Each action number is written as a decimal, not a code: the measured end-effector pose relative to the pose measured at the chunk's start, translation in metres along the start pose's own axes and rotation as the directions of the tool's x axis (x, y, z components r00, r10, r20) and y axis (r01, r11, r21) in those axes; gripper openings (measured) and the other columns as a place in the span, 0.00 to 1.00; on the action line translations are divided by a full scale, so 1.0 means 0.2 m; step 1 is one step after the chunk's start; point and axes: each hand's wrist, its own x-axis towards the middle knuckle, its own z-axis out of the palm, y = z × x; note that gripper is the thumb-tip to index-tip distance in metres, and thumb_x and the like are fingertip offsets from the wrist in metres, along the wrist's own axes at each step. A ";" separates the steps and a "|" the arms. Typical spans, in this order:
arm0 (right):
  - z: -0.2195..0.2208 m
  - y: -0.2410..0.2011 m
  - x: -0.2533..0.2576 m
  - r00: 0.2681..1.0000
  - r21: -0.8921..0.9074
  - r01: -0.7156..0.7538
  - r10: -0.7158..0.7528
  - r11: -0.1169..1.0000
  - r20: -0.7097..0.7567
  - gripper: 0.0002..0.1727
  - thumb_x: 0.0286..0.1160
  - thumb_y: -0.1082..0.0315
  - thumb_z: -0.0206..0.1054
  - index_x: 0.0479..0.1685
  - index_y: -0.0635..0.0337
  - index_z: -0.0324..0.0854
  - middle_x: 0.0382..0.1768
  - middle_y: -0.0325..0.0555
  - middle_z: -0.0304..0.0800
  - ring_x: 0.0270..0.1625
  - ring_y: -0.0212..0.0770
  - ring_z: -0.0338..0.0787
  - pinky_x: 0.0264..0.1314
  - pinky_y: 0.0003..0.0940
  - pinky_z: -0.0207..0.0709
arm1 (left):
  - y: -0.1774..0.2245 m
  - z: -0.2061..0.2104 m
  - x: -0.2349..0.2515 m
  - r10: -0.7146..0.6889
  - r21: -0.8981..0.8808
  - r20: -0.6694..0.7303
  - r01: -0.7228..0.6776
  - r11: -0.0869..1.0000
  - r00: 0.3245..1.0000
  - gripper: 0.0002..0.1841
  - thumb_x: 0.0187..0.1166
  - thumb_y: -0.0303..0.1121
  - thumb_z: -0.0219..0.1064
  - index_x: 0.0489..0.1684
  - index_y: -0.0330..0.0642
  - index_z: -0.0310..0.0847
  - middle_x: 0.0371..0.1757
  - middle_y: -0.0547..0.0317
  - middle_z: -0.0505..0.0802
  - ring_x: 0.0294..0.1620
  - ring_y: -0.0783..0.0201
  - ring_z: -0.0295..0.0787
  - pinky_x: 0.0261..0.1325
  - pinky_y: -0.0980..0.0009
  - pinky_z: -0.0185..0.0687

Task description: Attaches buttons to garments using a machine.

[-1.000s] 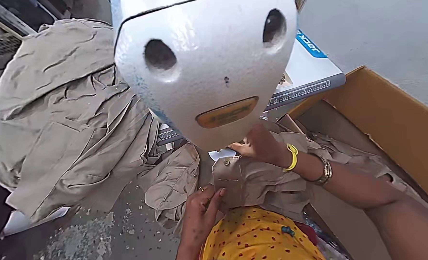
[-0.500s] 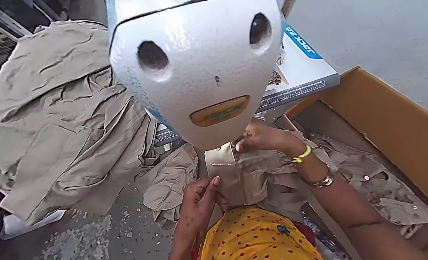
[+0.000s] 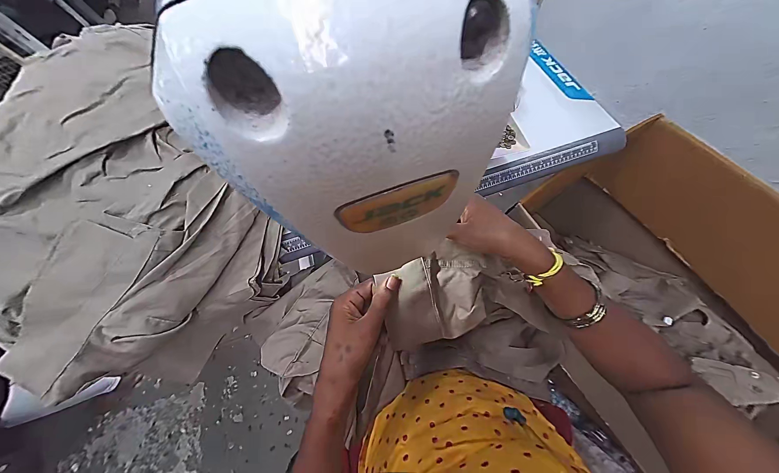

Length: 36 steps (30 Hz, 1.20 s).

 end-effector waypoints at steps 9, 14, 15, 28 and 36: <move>-0.41 0.45 0.06 0.784 -0.451 -0.203 -0.132 0.869 -0.606 0.09 0.81 0.69 0.66 0.48 0.59 0.92 0.45 0.55 0.90 0.47 0.55 0.91 0.51 0.58 0.82 | -0.02 0.01 -0.01 0.022 0.029 -0.047 -0.020 0.999 0.999 0.15 0.87 0.34 0.59 0.26 0.45 0.84 0.16 0.70 0.86 0.11 0.78 0.78 0.13 0.82 0.73; -0.47 0.56 0.09 0.801 -0.498 -0.072 -0.248 0.864 -0.545 0.13 0.73 0.68 0.76 0.54 0.60 0.92 0.55 0.59 0.88 0.59 0.60 0.86 0.58 0.56 0.81 | -0.01 0.02 -0.01 0.020 0.001 -0.039 -0.020 1.000 0.999 0.16 0.88 0.32 0.56 0.25 0.46 0.84 0.15 0.69 0.86 0.10 0.78 0.77 0.12 0.81 0.73; -0.46 0.57 0.11 0.809 -0.538 -0.049 -0.283 0.841 -0.516 0.13 0.73 0.66 0.76 0.54 0.59 0.92 0.55 0.59 0.87 0.59 0.61 0.85 0.59 0.56 0.80 | -0.01 0.02 -0.01 0.019 -0.007 -0.040 -0.019 1.000 0.999 0.17 0.88 0.32 0.56 0.25 0.45 0.84 0.14 0.69 0.86 0.09 0.78 0.76 0.12 0.81 0.73; -0.47 0.64 0.21 0.821 -0.502 0.027 -0.306 0.864 -0.483 0.09 0.72 0.68 0.75 0.47 0.59 0.94 0.53 0.59 0.90 0.60 0.63 0.84 0.64 0.57 0.76 | -0.02 0.06 -0.01 0.046 -0.004 -0.115 -0.046 0.999 0.992 0.17 0.87 0.32 0.58 0.21 0.44 0.81 0.11 0.69 0.82 0.07 0.77 0.73 0.09 0.81 0.70; -0.17 0.21 0.03 0.821 -0.279 0.366 -0.449 0.888 -0.353 0.06 0.74 0.70 0.72 0.40 0.65 0.88 0.37 0.47 0.93 0.35 0.36 0.91 0.39 0.34 0.86 | -0.37 -0.06 -0.23 0.458 0.105 0.087 -0.466 0.879 0.885 0.16 0.83 0.45 0.65 0.22 0.52 0.79 0.33 0.75 0.88 0.38 0.88 0.82 0.45 0.87 0.79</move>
